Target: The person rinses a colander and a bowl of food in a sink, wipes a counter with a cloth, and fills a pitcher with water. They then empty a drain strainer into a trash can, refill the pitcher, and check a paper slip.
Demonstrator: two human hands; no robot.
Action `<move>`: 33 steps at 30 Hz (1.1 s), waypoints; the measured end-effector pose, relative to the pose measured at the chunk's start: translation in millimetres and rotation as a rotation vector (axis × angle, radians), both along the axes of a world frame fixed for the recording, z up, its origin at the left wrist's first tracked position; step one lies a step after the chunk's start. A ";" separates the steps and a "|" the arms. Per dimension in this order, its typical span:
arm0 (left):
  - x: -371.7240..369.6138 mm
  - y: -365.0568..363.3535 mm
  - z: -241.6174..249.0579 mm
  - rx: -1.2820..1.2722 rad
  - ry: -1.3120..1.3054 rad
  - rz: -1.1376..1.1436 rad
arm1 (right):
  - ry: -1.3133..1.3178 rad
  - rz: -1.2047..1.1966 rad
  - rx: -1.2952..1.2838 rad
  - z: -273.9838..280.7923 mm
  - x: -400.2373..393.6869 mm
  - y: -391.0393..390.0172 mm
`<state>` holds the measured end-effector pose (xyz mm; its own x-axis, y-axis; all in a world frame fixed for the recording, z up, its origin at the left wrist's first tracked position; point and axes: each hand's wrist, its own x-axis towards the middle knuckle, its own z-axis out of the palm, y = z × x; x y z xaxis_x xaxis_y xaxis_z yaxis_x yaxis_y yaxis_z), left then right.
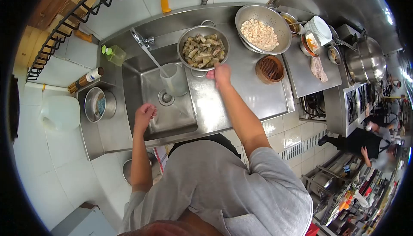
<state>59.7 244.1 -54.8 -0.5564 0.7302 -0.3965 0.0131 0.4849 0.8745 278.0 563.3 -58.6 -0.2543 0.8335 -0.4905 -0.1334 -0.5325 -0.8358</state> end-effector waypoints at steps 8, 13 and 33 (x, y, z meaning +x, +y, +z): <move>0.1 -9.0 -6.7 0.002 0.022 0.070 | -0.051 0.221 0.055 -9.4 33.6 48.7; 1.1 6.4 -10.7 -0.033 0.002 0.005 | -0.154 0.226 0.187 2.9 104.5 -3.0; -83.3 116.8 -44.8 -0.003 -0.159 0.113 | -0.780 0.982 1.225 -23.8 14.3 -160.8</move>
